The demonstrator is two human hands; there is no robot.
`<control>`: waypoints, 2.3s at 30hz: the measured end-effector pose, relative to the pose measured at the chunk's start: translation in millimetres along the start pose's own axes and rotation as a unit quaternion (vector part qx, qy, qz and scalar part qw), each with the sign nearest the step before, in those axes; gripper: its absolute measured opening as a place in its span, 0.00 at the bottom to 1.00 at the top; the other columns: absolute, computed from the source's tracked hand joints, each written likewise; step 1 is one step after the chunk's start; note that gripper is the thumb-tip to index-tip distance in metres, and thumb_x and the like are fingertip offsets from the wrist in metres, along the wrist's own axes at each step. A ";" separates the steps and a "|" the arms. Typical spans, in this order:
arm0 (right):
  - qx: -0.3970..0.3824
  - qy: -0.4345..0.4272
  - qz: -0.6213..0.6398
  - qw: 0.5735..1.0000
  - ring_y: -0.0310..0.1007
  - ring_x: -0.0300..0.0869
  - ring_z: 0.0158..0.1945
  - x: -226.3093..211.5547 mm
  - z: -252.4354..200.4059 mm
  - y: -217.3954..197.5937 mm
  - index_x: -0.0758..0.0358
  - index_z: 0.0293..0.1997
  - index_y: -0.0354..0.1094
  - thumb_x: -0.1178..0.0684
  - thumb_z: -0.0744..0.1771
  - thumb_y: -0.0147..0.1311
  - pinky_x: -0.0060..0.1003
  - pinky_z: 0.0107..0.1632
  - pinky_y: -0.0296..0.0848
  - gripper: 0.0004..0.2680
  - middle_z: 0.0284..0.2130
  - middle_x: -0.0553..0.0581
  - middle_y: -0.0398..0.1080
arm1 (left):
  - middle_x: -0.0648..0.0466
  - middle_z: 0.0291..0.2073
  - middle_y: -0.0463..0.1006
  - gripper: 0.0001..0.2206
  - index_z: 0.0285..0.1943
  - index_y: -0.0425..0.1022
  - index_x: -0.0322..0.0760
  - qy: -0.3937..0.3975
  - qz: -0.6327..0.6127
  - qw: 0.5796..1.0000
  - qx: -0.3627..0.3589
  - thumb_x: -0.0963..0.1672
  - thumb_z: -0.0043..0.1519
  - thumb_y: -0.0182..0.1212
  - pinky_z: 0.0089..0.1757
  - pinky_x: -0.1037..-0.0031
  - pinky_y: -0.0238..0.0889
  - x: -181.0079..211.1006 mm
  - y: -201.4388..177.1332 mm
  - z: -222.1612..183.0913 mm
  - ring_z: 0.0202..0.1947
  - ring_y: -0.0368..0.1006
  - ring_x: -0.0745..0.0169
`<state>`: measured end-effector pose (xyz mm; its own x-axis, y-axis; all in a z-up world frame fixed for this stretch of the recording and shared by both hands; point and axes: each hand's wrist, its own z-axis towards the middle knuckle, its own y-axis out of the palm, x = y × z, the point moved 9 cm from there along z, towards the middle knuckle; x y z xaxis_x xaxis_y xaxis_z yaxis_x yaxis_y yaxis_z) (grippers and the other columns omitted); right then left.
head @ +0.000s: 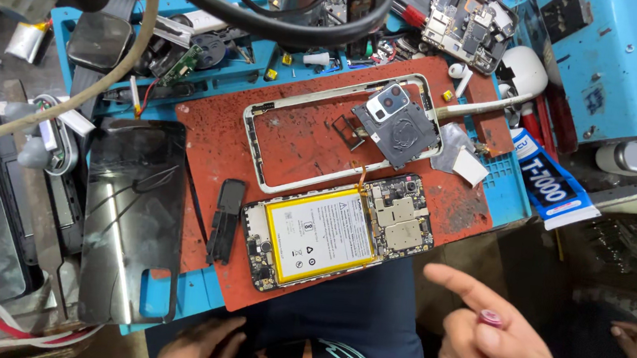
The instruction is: The person unscrews and removes internal components of a mobile phone using a screwdriver, handles the battery and circuit board by hand, and connects a charging cable to the device.
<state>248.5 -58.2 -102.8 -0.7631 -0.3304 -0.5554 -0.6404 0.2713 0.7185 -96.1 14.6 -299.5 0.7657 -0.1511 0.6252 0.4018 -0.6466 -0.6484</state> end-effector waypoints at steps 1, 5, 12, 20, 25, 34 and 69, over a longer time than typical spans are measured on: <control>-0.023 -0.003 -0.008 1.000 0.50 0.36 0.17 -8.0 -0.3 11.2 0.73 0.78 0.43 0.54 0.69 0.54 0.32 0.21 0.52 0.29 0.18 0.56 0.60 | 0.53 0.45 0.85 0.18 0.55 0.83 0.52 0.014 0.004 1.000 0.007 0.49 0.55 0.67 0.47 0.64 0.72 -2.2 2.0 1.3 0.45 0.82 0.55; -0.021 -0.023 -0.099 0.995 0.54 0.36 0.20 -30.8 18.6 54.8 0.75 0.81 0.39 0.52 0.68 0.55 0.32 0.24 0.55 0.33 0.19 0.57 0.61 | 0.56 0.39 0.85 0.15 0.53 0.84 0.57 -0.054 0.009 0.998 0.022 0.50 0.56 0.66 0.48 0.67 0.74 -18.7 12.4 -3.8 0.44 0.83 0.57; -0.018 0.004 -0.237 0.971 0.59 0.35 0.23 -33.9 61.0 98.2 0.70 0.81 0.39 0.53 0.69 0.54 0.28 0.26 0.59 0.31 0.20 0.53 0.63 | 0.55 0.42 0.85 0.15 0.52 0.84 0.55 -0.062 -0.006 0.995 0.081 0.50 0.56 0.64 0.44 0.67 0.75 -18.7 1.0 -0.6 0.43 0.83 0.55; 0.028 0.060 -0.277 0.959 0.56 0.31 0.20 -18.2 73.5 88.8 0.56 0.81 0.39 0.54 0.68 0.54 0.26 0.22 0.55 0.31 0.19 0.53 0.65 | 0.53 0.47 0.84 0.15 0.52 0.85 0.54 -0.083 0.008 0.994 0.076 0.51 0.56 0.65 0.45 0.66 0.75 -23.3 -4.0 2.2 0.43 0.83 0.55; -0.004 0.057 -0.307 0.950 0.59 0.33 0.23 -11.7 73.0 98.6 0.54 0.84 0.34 0.57 0.69 0.55 0.26 0.25 0.56 0.33 0.23 0.55 0.68 | 0.53 0.49 0.83 0.16 0.53 0.84 0.55 -0.088 0.012 0.993 0.074 0.51 0.57 0.64 0.43 0.68 0.75 -16.8 -13.0 1.0 0.41 0.83 0.56; -0.032 0.014 -0.068 0.997 0.49 0.29 0.17 -12.3 76.8 110.3 0.63 0.82 0.39 0.59 0.70 0.49 0.26 0.21 0.52 0.29 0.36 0.64 0.72 | 0.53 0.48 0.84 0.15 0.54 0.84 0.55 -0.072 -0.003 0.995 0.073 0.49 0.57 0.64 0.43 0.67 0.76 -12.7 -17.8 -0.1 0.42 0.83 0.56; 0.036 -0.001 -0.384 0.923 0.73 0.36 0.34 20.1 57.1 80.3 0.60 0.84 0.34 0.61 0.68 0.55 0.28 0.43 0.67 0.34 0.26 0.59 0.73 | 0.51 0.41 0.85 0.11 0.46 0.84 0.48 -0.028 -0.039 0.987 0.156 0.48 0.58 0.64 0.39 0.65 0.74 3.0 -43.3 -11.1 0.39 0.82 0.51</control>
<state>176.7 8.6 -80.1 -0.0831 -0.4483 -0.8900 -0.9963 0.0176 0.0841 -116.8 33.9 -264.7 0.7499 -0.0623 0.6587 0.5889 -0.3908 -0.7074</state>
